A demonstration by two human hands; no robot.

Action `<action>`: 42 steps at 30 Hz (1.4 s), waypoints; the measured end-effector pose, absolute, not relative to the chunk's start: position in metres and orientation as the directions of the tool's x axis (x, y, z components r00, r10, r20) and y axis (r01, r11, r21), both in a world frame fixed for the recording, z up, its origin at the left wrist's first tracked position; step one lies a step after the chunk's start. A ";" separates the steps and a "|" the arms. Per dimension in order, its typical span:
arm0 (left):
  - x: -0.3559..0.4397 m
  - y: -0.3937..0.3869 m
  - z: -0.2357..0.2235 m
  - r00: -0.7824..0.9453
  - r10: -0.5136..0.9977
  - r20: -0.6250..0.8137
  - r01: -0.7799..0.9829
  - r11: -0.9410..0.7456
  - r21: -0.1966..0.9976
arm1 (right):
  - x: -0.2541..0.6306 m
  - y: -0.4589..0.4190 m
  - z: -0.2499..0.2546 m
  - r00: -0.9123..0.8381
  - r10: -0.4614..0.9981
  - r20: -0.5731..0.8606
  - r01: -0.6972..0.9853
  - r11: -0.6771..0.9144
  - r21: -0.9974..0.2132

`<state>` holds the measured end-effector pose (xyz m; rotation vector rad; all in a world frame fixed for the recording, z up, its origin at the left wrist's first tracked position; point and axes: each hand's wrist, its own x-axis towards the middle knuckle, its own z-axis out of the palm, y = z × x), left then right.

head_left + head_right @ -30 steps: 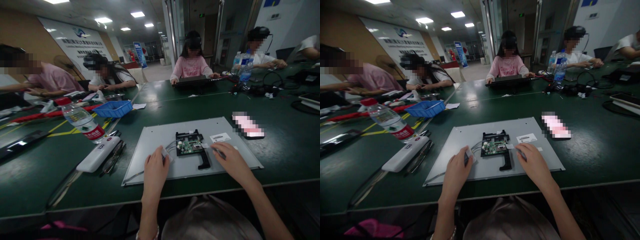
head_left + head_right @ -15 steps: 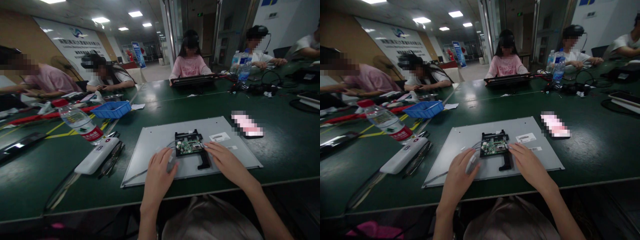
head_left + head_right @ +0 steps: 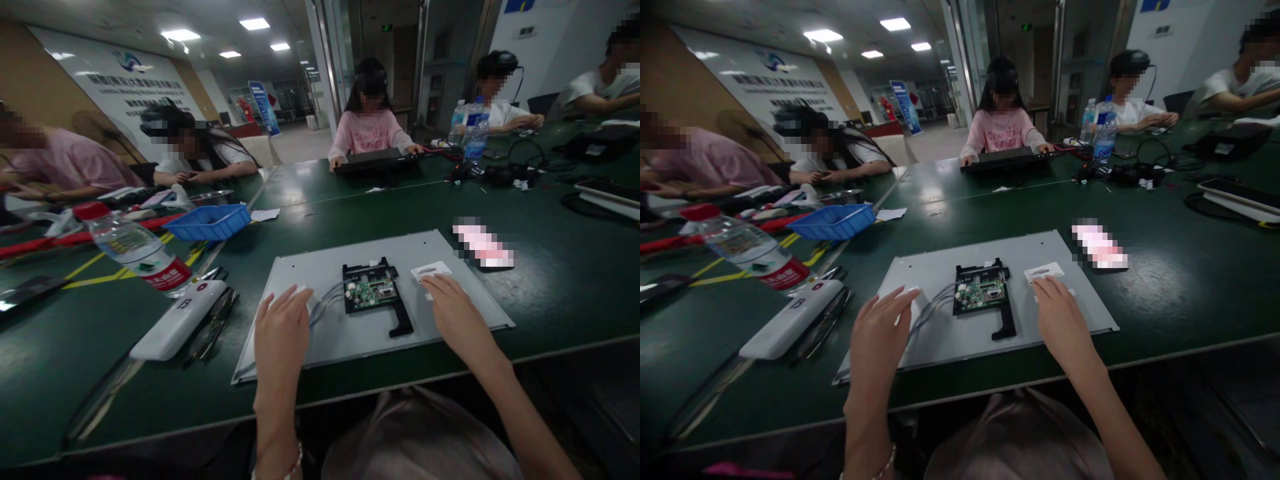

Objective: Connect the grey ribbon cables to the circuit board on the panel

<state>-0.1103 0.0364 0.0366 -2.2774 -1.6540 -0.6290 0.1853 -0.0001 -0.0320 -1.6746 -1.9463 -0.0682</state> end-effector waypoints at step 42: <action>-0.014 0.003 0.004 0.444 0.832 0.332 0.863 -0.497 0.092 | 0.149 0.119 0.031 -0.506 0.828 0.241 0.813 0.551 -0.188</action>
